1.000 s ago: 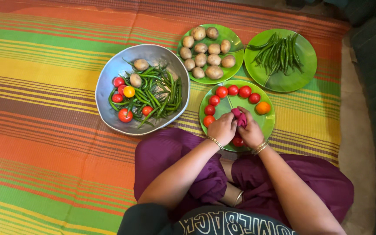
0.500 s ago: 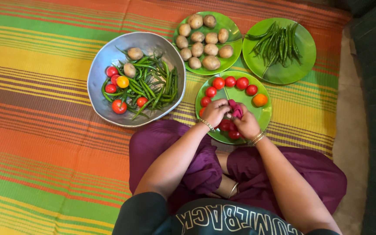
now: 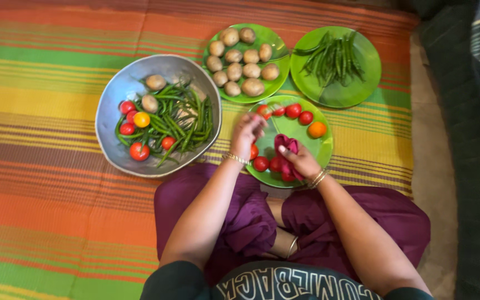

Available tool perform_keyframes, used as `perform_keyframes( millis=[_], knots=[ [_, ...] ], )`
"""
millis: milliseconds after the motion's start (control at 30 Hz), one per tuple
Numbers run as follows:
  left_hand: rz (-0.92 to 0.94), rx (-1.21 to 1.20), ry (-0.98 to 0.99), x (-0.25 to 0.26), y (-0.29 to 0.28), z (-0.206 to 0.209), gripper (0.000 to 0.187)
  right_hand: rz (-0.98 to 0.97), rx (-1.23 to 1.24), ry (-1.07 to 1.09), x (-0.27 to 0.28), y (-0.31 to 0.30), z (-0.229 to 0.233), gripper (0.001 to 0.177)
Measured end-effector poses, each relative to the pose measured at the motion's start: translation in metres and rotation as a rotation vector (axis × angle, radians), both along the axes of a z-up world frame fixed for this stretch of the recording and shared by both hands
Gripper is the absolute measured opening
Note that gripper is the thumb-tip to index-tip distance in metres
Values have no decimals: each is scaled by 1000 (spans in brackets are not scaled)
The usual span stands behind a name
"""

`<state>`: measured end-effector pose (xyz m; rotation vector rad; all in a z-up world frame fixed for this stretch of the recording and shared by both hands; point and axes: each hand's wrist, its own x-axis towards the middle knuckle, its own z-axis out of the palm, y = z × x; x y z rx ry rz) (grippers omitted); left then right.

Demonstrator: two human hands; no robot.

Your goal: The person sits on a mat and wipes small tomatoes and potatoes with a pink cloth. They pick up each vegetable from a metal bowl, wipe it, and place it onto a green plate arranged in a circular pattern.

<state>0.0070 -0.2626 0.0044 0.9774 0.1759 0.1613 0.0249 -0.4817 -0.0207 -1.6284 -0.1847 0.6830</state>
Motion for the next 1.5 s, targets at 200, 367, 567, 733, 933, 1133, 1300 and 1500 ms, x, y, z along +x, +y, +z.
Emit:
perform_keyframes(
  millis=[200, 367, 567, 733, 933, 1133, 1300, 1500],
  knots=[
    [-571, 491, 47, -15, -41, -18, 16, -182, 417, 323, 1, -11, 21, 40],
    [-561, 583, 153, -16, -38, -28, 17, -276, 427, 265, -1, -7, 30, 27],
    [-417, 434, 150, -8, -32, -35, 14, -408, 493, 158, 12, -10, 28, 27],
    [-253, 344, 148, -4, -23, -38, 13, -497, 477, 106, 23, -17, 39, 31],
    [-309, 311, 183, -1, -18, -32, 22, -576, 437, 94, 26, -20, 40, 35],
    [-409, 256, 227, -3, -24, -44, 35, -486, 417, 8, 22, -20, 30, 31],
    [-316, 230, 154, 1, -26, -58, 36, -579, 350, 23, 23, -18, 26, 32],
    [-75, 118, 238, 1, -12, -14, 24, -789, 305, -27, 42, -32, 8, 39]
  ],
)
